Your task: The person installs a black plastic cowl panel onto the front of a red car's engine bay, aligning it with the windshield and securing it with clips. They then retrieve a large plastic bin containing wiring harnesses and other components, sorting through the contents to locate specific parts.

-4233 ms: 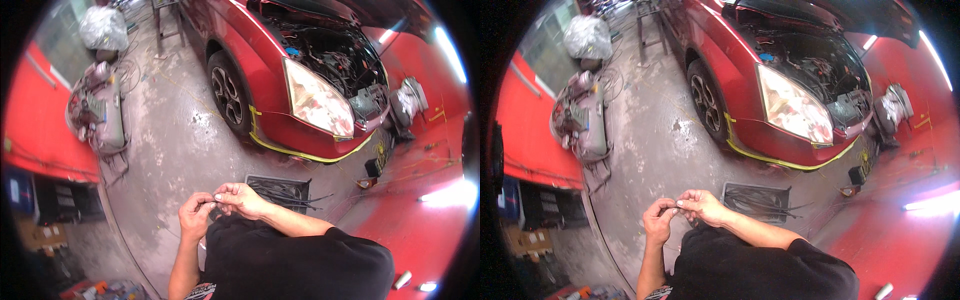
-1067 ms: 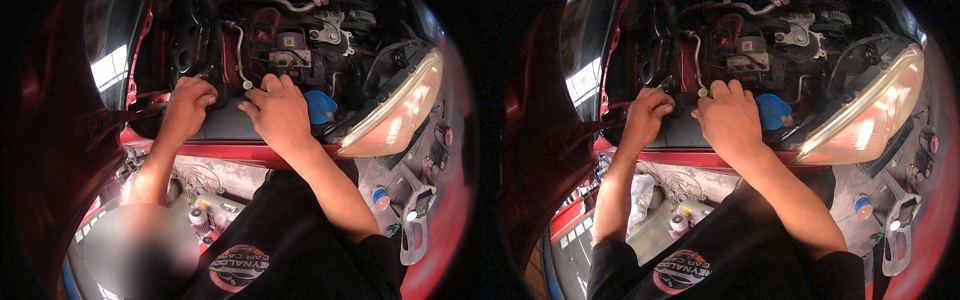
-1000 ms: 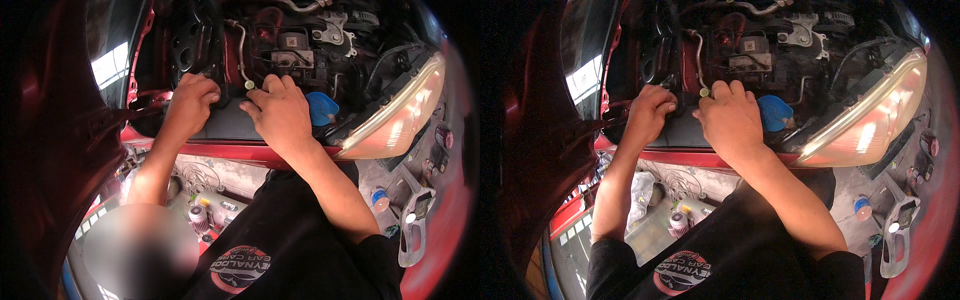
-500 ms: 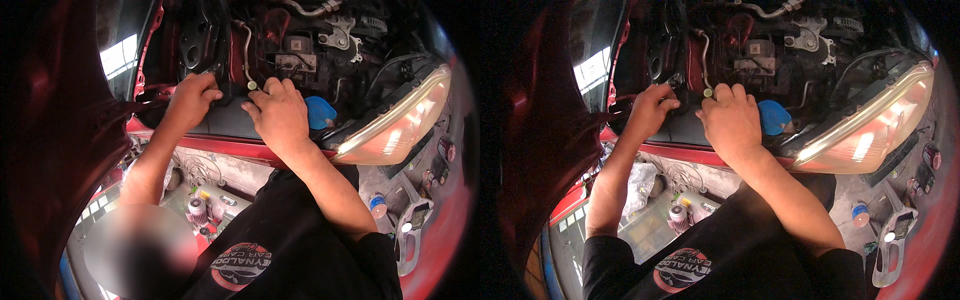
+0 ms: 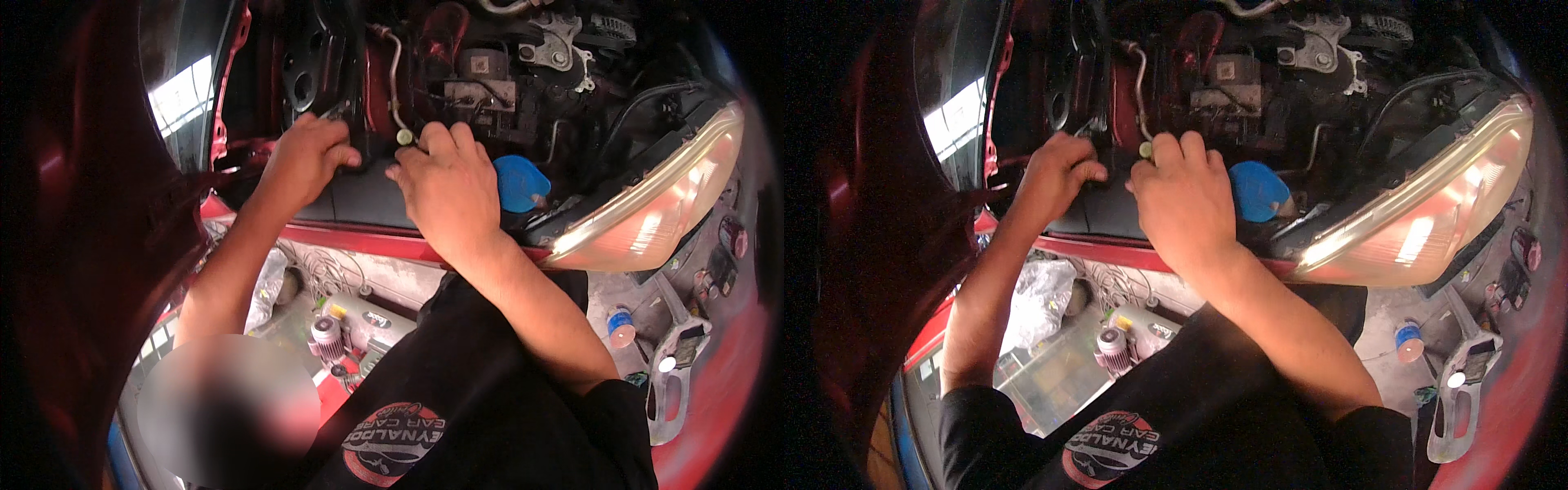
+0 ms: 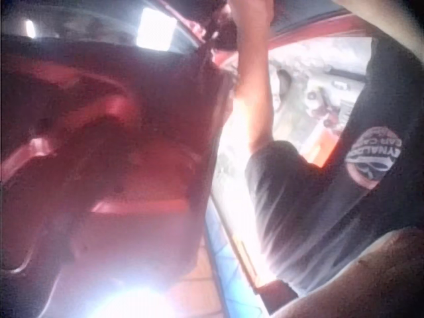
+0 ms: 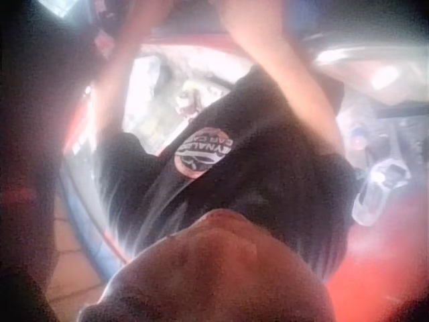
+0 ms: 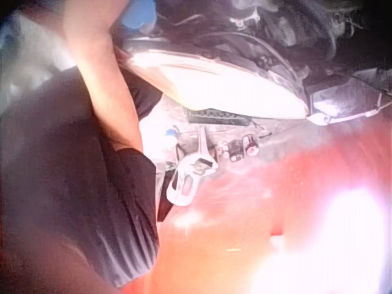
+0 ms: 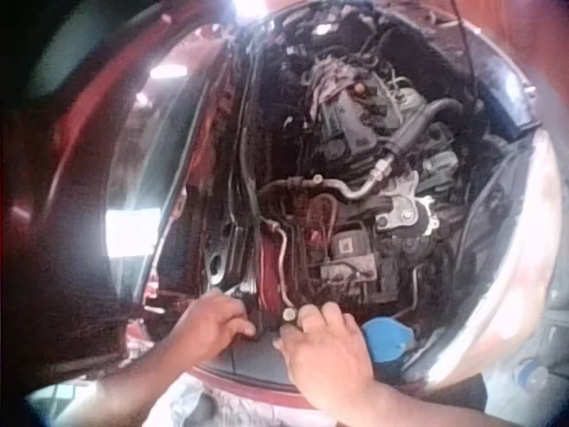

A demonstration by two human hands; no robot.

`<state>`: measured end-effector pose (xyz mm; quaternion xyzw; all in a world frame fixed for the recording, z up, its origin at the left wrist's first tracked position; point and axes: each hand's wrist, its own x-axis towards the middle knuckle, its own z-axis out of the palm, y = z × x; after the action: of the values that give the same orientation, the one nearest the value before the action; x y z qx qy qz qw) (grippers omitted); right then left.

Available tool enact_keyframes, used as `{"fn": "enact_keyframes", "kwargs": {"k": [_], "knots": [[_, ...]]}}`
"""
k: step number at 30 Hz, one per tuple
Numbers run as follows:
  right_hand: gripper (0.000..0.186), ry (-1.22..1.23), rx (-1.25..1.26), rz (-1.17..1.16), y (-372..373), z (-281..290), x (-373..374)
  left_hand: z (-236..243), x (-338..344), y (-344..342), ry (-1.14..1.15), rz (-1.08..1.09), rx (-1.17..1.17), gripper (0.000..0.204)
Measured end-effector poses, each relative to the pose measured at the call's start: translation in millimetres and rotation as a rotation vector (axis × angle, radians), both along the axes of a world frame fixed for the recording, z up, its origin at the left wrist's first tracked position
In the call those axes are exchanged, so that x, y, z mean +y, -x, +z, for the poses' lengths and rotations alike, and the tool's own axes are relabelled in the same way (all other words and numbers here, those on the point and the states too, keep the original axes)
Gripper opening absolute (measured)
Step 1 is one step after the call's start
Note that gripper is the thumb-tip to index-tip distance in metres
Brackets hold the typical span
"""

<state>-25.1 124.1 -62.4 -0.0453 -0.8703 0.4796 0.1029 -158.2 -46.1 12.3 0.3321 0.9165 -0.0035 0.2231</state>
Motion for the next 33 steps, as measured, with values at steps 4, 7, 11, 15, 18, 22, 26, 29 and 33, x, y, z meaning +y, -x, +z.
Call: {"fn": "enact_keyframes", "kwargs": {"k": [4,7,11,15,18,22,26,29,33], "knots": [[0.016,-0.013,0.009,0.005,0,-1,-1,-1,-2,0,-0.003,-0.025,0.024,0.025],[0.017,-0.009,0.025,0.011,-1,-2,-1,11,4,8,0.119,0.285,-0.134,0.027],[0.018,-0.018,0.0,0.013,-1,0,1,18,-9,24,0.013,0.469,-0.207,0.032],[0.021,-0.032,-0.015,-0.001,-2,2,2,13,4,14,0.104,0.296,-0.18,0.033],[0.018,-0.008,-0.038,0.039,-3,1,-1,7,14,6,0.186,0.273,-0.117,0.033],[0.018,-0.013,-0.04,0.031,1,1,0,4,12,-5,0.074,0.262,-0.045,0.032],[0.017,-0.12,0.071,0.088,17,3,-3,1,-25,-30,-0.169,0.262,0.083,0.032],[0.021,-0.237,0.004,0.196,53,-4,-6,6,-27,-32,-0.109,0.221,0.119,0.028],[0.027,-0.008,-0.12,0.352,62,-1,6,11,-32,-35,-0.069,0.153,0.193,0.028]]}}
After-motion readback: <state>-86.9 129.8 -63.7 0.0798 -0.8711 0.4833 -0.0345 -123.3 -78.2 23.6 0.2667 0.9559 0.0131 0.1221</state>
